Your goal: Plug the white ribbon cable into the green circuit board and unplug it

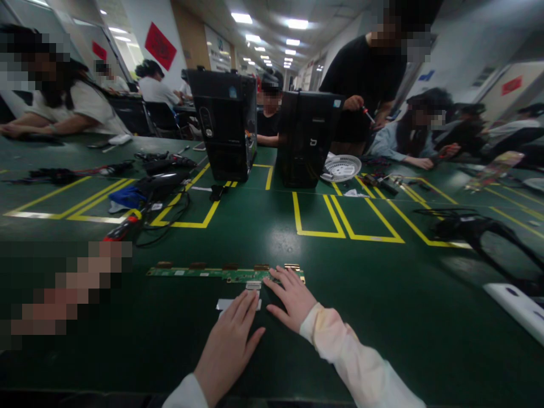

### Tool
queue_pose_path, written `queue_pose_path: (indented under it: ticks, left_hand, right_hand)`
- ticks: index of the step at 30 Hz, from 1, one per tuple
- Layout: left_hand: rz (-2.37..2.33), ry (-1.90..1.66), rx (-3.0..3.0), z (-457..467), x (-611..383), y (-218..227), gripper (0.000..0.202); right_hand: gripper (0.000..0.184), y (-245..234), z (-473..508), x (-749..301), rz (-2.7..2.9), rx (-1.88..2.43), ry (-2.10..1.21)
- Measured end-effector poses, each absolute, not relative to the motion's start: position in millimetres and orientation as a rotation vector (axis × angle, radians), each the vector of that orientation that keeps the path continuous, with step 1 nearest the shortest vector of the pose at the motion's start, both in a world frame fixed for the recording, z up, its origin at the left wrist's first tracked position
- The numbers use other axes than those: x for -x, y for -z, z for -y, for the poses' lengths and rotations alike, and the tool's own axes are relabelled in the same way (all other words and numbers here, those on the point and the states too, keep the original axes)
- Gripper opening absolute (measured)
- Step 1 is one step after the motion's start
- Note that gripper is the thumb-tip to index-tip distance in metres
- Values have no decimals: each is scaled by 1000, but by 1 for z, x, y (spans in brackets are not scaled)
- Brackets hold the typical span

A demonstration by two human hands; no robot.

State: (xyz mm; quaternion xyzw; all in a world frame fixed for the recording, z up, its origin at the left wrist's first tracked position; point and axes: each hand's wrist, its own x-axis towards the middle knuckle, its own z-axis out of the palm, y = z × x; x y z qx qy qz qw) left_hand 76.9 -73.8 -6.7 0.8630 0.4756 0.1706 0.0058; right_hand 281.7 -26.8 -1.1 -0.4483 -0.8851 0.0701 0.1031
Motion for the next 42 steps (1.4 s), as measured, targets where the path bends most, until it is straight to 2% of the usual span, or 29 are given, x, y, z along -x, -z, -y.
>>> queue_pose_path:
  ticks: [29, 42]
  left_hand:
    - [-1640, -614, -2594, 83, -94, 10, 47]
    - [-1492, -527, -2624, 73, -80, -2, 45]
  right_hand:
    - [57, 1, 26, -282, 2608, 1312, -209]
    - [57, 1, 26, -282, 2609, 1295, -231]
